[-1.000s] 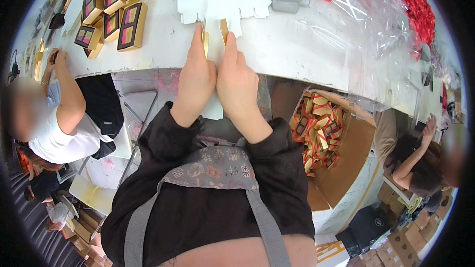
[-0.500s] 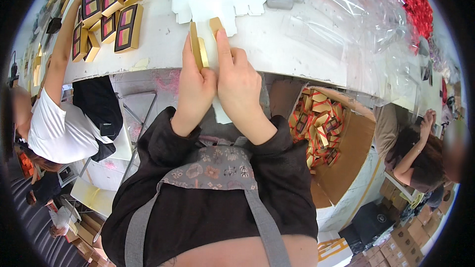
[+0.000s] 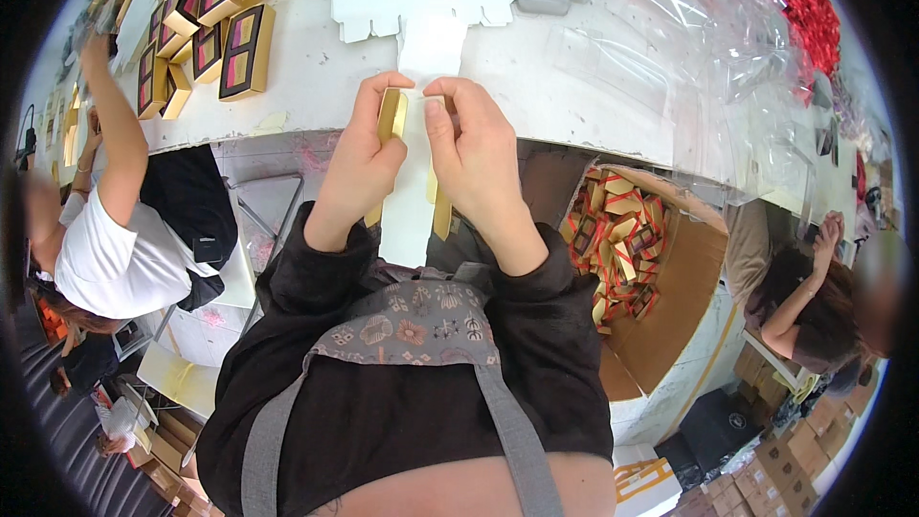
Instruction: The person folds flat cardboard pieces into small rectangular boxes, inserts a white foam insert, and places a small rectangular item inside. They then close the box and tie a red ribbon around it. The process is repeated for multiple boxes.
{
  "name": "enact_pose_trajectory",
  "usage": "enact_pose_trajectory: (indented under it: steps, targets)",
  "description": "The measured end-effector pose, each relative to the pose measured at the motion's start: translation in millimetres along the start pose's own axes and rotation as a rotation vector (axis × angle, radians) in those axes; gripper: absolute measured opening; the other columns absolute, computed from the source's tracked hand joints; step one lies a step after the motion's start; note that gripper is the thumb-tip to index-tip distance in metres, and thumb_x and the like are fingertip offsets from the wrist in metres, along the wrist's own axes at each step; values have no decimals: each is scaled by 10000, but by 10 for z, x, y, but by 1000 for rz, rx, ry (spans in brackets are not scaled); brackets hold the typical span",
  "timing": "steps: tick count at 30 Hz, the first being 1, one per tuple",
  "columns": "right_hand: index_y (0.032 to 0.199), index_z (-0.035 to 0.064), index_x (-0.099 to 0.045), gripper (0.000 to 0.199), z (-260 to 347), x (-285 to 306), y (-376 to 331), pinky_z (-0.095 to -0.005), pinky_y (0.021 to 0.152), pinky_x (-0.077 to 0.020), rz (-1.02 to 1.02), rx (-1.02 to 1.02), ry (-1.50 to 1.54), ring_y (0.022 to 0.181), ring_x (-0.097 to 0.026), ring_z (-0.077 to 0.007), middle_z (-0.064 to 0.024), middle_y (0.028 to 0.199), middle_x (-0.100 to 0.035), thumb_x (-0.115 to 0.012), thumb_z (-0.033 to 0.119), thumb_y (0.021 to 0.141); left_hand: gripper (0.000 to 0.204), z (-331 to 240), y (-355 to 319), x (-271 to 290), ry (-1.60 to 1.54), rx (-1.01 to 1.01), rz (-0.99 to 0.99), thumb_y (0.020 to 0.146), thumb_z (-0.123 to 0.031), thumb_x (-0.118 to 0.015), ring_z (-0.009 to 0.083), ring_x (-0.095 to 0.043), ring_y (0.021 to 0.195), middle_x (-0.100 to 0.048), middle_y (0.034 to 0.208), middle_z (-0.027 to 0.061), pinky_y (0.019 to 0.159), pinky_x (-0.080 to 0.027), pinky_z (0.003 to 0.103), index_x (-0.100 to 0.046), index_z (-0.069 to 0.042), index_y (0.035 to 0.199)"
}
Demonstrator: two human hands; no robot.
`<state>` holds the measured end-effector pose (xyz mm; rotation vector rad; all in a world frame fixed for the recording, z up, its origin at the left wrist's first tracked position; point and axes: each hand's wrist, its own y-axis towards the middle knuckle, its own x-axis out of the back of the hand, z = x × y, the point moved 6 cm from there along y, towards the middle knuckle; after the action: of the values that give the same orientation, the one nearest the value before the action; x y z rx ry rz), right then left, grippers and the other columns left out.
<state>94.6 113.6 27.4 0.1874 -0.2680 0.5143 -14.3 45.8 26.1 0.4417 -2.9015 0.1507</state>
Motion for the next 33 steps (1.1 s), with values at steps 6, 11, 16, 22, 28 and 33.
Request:
enact_pose_trajectory:
  steps: [6, 11, 16, 22, 28, 33]
  targets:
    - [909, -4, -624, 78, -139, 11, -76, -243, 659, -488, -229, 89, 143, 746, -575, -131, -96, 982, -549, -598, 67, 893, 421, -38, -80, -39, 155, -17, -87, 791, 39, -405, 375, -535, 1020, -483, 1121, 217, 873, -433, 398, -358, -10, 1207]
    - [891, -5, -611, 57, -110, -3, -78, -249, 696, -519, -321, 117, 434, 821, -589, -112, -70, 934, -532, -639, -14, 842, 432, -60, -90, -26, 64, -42, -136, 805, 19, -413, 384, -541, 1020, -493, 1163, 211, 860, -440, 404, -354, -25, 1231]
    - [891, 7, -601, 154, -59, 28, -65, -280, 714, -547, -164, 229, 180, 866, -613, -152, -91, 966, -578, -688, -35, 772, 456, -6, -20, 47, 168, -188, 14, 816, 52, -387, 391, -570, 1010, -506, 1201, 200, 849, -456, 401, -345, -76, 1252]
    - [943, 16, -600, 252, -89, -1, -76, -283, 730, -555, 113, 202, 293, 984, -620, -201, -115, 1122, -615, -736, 18, 731, 411, 54, -55, 84, 84, -109, -75, 800, 90, -371, 368, -552, 1073, -504, 1211, 174, 873, -450, 389, -330, -76, 1174]
    - [954, 32, -582, 185, -97, 13, 22, -294, 712, -548, 212, -42, 211, 848, -651, -193, -112, 1026, -623, -689, 49, 805, 570, 83, -91, -21, 63, -123, 163, 689, 154, -363, 277, -379, 1271, -367, 1319, 184, 1079, -281, 392, -251, -54, 1208]
    - [920, 31, -593, 178, 1, -43, 56, -326, 643, -521, 125, 212, -298, 729, -627, -270, -115, 859, -582, -686, 93, 782, 553, 55, -54, -87, 104, -83, 115, 727, 111, -366, 235, -416, 1230, -432, 1243, 155, 1051, -308, 337, -317, -10, 1264]
